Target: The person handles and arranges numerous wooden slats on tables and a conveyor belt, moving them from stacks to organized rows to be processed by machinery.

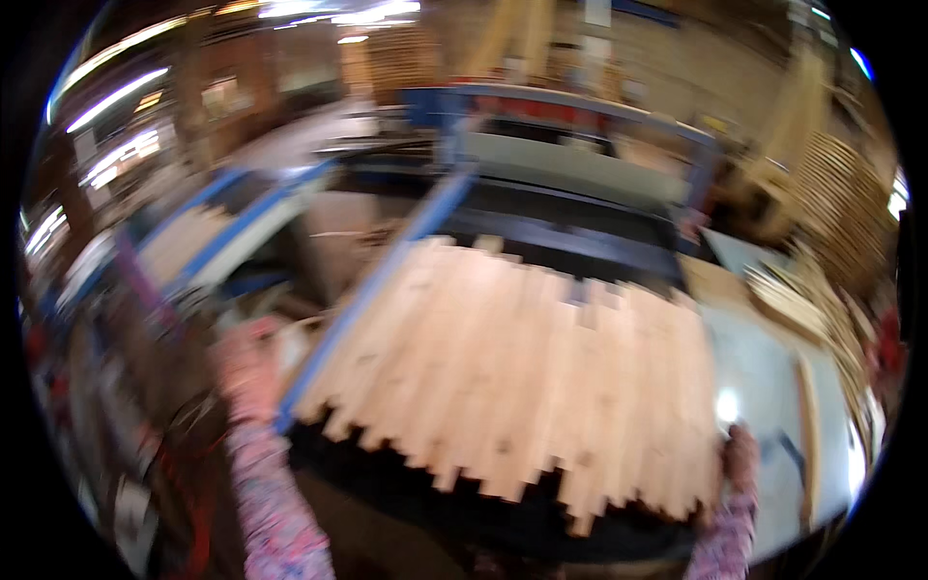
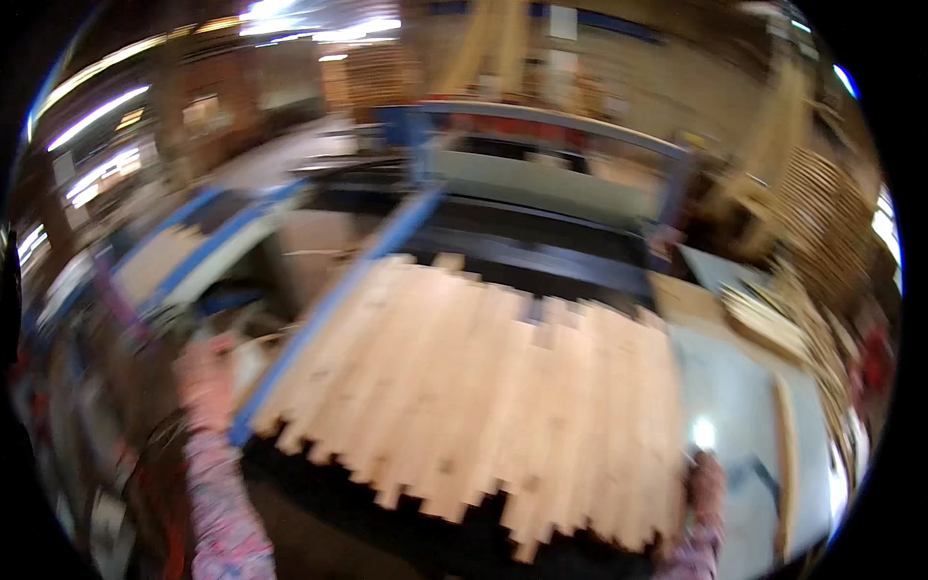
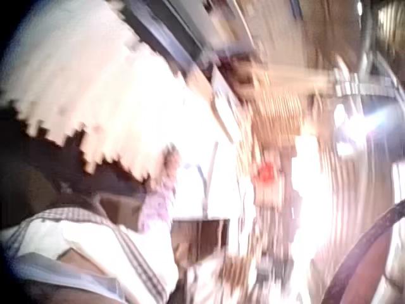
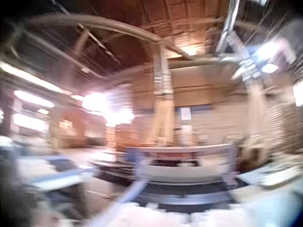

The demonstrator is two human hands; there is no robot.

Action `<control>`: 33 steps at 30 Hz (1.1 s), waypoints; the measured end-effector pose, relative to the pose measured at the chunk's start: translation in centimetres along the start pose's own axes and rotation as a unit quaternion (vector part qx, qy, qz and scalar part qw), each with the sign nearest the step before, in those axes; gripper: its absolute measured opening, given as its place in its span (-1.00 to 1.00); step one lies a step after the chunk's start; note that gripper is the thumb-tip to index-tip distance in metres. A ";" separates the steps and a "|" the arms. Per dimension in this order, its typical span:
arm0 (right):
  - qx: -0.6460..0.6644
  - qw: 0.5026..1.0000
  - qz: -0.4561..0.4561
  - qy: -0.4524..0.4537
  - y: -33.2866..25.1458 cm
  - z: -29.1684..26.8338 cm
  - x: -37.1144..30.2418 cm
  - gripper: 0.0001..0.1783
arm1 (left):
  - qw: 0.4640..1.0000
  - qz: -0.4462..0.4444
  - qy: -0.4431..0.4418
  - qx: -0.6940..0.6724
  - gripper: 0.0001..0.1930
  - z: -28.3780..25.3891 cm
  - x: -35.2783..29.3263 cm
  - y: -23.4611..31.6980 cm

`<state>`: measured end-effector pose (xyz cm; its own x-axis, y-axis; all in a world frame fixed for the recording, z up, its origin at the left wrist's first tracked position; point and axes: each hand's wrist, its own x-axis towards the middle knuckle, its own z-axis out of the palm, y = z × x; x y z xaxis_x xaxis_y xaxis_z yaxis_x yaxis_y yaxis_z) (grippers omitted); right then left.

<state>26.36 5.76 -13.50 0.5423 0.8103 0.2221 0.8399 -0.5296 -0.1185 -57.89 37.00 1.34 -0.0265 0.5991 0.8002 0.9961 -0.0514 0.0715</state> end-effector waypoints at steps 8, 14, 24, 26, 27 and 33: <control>0.603 0.763 0.211 -0.100 -4.1 -6.2 -6.5 -0.39 | 0.949 -0.097 -0.163 0.250 -0.29 -6.2 -2.3 3.2; 0.089 0.970 0.225 -0.034 4.5 -13.0 -7.4 -0.14 | 0.974 0.192 -0.059 0.109 -0.33 -16.1 -9.3 20.9; -0.082 0.967 0.222 -0.093 25.9 -19.6 -15.2 -0.22 | 0.619 0.016 -0.467 -0.631 -0.24 -22.8 -20.6 54.1; -0.125 0.968 0.177 -0.127 25.5 -19.5 -15.6 -0.33 | 0.579 0.100 -0.495 -0.640 -0.22 -23.3 -23.6 60.9; -0.136 0.965 0.160 -0.156 25.4 -19.3 -15.7 -0.39 | 0.552 0.124 -0.515 -0.644 -0.20 -23.4 -25.1 64.2; 0.000 0.978 0.187 -0.097 28.8 -18.4 -15.5 -0.63 | 0.515 0.208 -0.635 -0.537 -0.27 -23.7 -30.8 80.8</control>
<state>41.73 -26.69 -2.50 0.8059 0.5915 -0.0240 0.5813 -0.7984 -0.1569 21.42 -4.53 -3.43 0.9259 0.3626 -0.1063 0.2543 -0.3898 0.8851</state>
